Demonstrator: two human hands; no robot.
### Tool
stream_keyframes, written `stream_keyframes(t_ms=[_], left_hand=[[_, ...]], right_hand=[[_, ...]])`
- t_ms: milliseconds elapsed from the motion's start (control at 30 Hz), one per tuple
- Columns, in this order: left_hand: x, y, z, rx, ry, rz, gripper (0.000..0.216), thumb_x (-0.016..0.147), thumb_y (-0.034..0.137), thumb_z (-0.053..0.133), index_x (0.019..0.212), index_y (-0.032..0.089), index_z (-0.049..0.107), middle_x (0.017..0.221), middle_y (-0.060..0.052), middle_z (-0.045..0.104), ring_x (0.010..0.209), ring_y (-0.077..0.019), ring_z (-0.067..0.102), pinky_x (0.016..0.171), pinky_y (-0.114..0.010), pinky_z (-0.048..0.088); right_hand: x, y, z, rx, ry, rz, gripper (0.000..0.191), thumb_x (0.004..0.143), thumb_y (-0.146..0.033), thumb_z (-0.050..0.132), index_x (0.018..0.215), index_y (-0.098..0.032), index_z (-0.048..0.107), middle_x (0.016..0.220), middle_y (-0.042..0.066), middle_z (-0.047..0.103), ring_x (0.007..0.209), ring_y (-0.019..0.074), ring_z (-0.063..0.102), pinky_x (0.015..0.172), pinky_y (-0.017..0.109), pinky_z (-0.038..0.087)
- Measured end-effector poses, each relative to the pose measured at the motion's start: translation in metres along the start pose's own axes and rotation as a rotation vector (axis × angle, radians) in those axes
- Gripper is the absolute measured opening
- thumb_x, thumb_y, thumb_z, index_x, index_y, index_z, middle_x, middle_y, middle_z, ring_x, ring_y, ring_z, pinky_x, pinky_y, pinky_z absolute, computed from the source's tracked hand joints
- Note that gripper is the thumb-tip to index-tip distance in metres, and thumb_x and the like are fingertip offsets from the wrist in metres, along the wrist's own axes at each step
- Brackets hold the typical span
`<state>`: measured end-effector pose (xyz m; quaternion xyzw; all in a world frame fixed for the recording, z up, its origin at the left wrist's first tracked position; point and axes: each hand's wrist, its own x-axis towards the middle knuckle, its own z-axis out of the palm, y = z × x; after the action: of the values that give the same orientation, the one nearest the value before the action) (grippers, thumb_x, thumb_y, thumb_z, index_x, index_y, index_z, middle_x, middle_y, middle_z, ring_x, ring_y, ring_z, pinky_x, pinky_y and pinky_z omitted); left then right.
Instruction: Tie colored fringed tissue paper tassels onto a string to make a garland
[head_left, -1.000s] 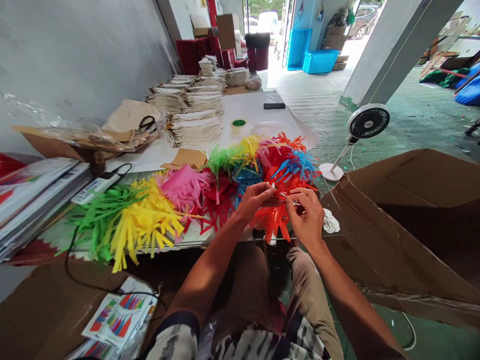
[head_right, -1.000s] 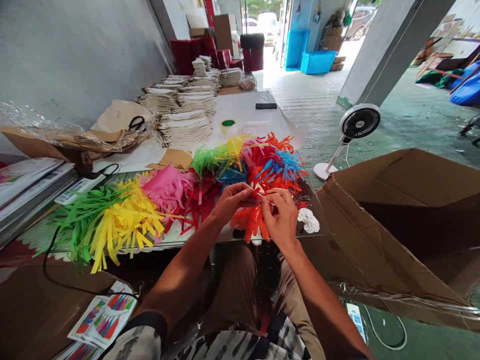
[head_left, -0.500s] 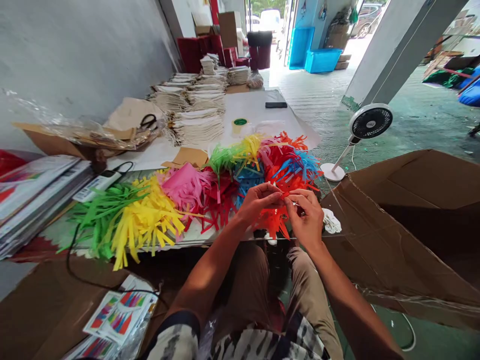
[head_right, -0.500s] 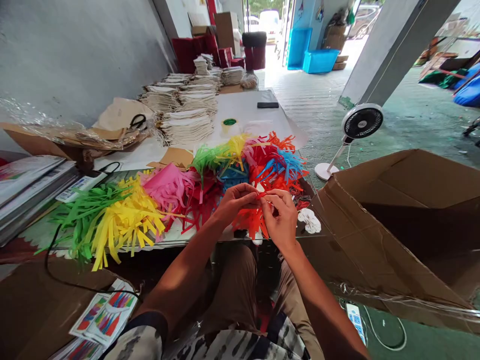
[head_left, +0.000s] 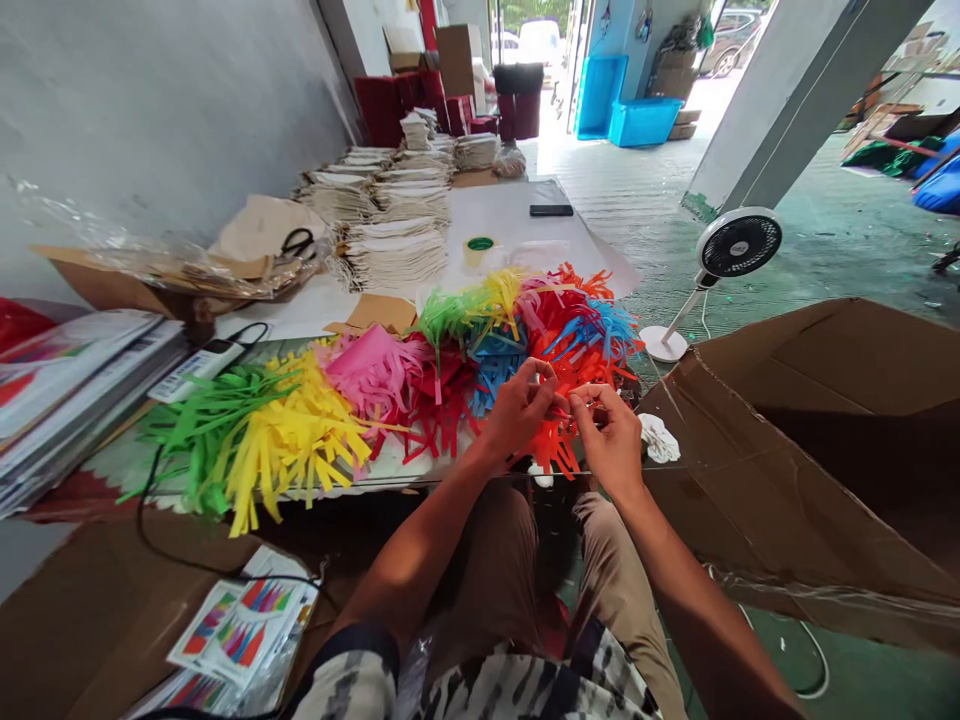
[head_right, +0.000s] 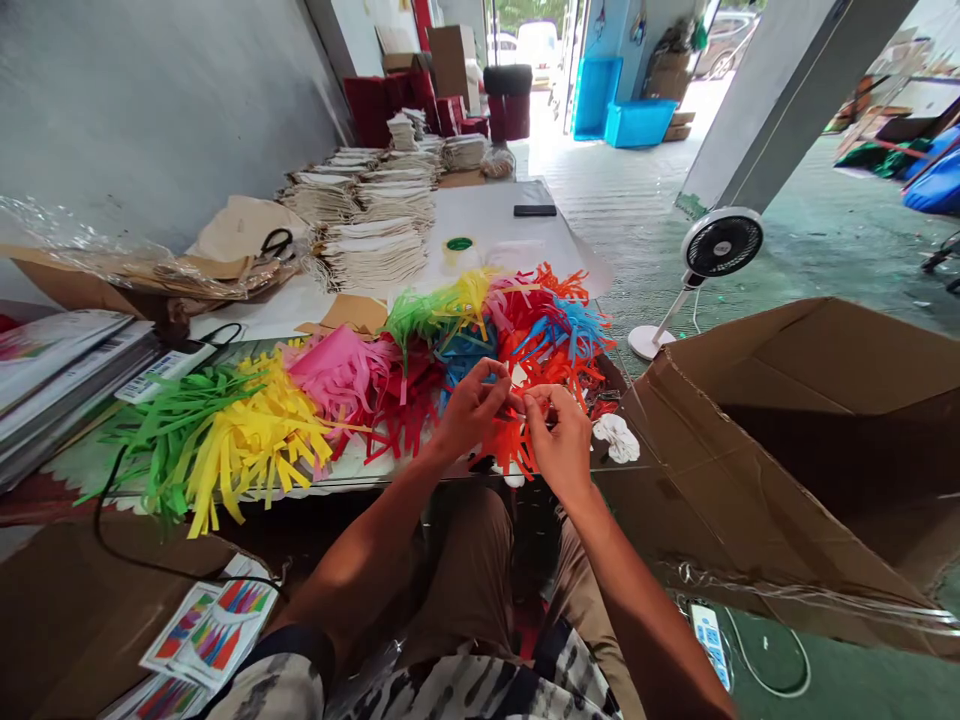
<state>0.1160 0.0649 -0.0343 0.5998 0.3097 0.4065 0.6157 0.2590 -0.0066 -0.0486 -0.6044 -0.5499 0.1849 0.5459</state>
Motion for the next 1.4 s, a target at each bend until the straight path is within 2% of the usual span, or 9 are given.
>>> stream_keyframes(t_ms=[133,300,467,667,800,900,1100,1200,1400], left_hand=[[-0.001,0.001,-0.003,-0.146,-0.043,-0.089,0.049,0.084,0.061,0.077,0.098,0.022,0.052,0.086,-0.003,0.079,0.071,-0.0167,0.076,0.075,-0.03,0.063],[-0.001,-0.003,-0.011,-0.338,-0.075,-0.157,0.038,0.08,0.043,0.081,0.1,0.021,0.058,0.092,-0.002,0.079,0.078,-0.0181,0.078,0.08,-0.032,0.064],[0.0,-0.004,-0.015,-0.434,-0.085,-0.183,0.035,0.075,0.034,0.084,0.095,0.02,0.059,0.094,-0.002,0.077,0.086,-0.0218,0.08,0.082,-0.033,0.063],[-0.003,0.001,-0.016,-0.446,-0.107,-0.176,0.039,0.073,0.035,0.089,0.095,0.02,0.06,0.102,-0.004,0.079,0.092,-0.0217,0.08,0.088,-0.034,0.061],[-0.002,-0.001,-0.015,-0.318,-0.027,-0.148,0.042,0.07,0.038,0.094,0.094,0.018,0.064,0.094,-0.002,0.077,0.091,-0.0172,0.077,0.089,-0.029,0.059],[-0.002,-0.004,-0.01,-0.272,0.059,-0.146,0.047,0.07,0.049,0.092,0.093,0.018,0.064,0.087,0.0,0.072,0.085,-0.0165,0.076,0.084,-0.029,0.06],[-0.013,-0.006,0.014,-0.46,0.05,-0.207,0.054,0.062,0.029,0.099,0.103,0.02,0.065,0.095,0.001,0.071,0.091,-0.0149,0.075,0.088,-0.027,0.056],[-0.02,-0.007,0.022,-0.514,0.07,-0.195,0.055,0.056,0.023,0.1,0.098,0.019,0.065,0.094,0.001,0.073,0.092,-0.0155,0.075,0.09,-0.028,0.055],[-0.022,-0.007,0.016,-0.399,0.176,-0.157,0.046,0.054,0.024,0.1,0.086,0.016,0.068,0.086,0.0,0.074,0.08,-0.0138,0.072,0.084,-0.027,0.054]], right_hand=[[0.0,-0.002,0.0,0.028,0.055,-0.034,0.028,0.105,-0.046,0.054,0.099,-0.023,0.069,0.093,0.003,0.07,0.079,0.0185,0.062,0.074,0.034,0.046],[-0.003,-0.003,-0.006,0.091,0.031,-0.116,0.027,0.107,-0.043,0.05,0.11,-0.023,0.069,0.106,0.006,0.069,0.096,0.0217,0.064,0.085,0.037,0.048],[-0.006,-0.005,-0.009,0.076,-0.03,-0.172,0.023,0.102,-0.042,0.061,0.116,-0.025,0.068,0.101,0.005,0.065,0.086,0.0203,0.059,0.081,0.037,0.049],[-0.005,-0.012,-0.012,0.055,-0.088,-0.167,0.025,0.101,-0.044,0.061,0.114,-0.025,0.07,0.099,0.005,0.066,0.09,0.0214,0.061,0.084,0.037,0.049],[0.008,-0.012,-0.011,0.388,-0.049,0.055,0.036,0.103,-0.054,0.049,0.112,-0.025,0.068,0.104,0.007,0.068,0.088,0.0208,0.063,0.082,0.036,0.053],[0.024,-0.013,-0.01,0.593,0.006,0.128,0.041,0.102,-0.059,0.042,0.108,-0.027,0.066,0.102,0.006,0.066,0.087,0.0198,0.064,0.081,0.035,0.055],[0.041,-0.028,0.0,0.668,0.11,0.096,0.047,0.101,-0.066,0.035,0.105,-0.027,0.061,0.099,0.006,0.059,0.091,0.0199,0.062,0.086,0.037,0.056],[0.041,-0.035,0.009,0.613,0.191,0.015,0.049,0.101,-0.068,0.034,0.106,-0.027,0.06,0.098,0.006,0.055,0.091,0.0195,0.06,0.093,0.038,0.054],[0.039,-0.027,0.016,0.637,0.189,-0.091,0.042,0.102,-0.063,0.046,0.108,-0.026,0.065,0.102,0.004,0.06,0.093,0.018,0.06,0.092,0.035,0.051]])
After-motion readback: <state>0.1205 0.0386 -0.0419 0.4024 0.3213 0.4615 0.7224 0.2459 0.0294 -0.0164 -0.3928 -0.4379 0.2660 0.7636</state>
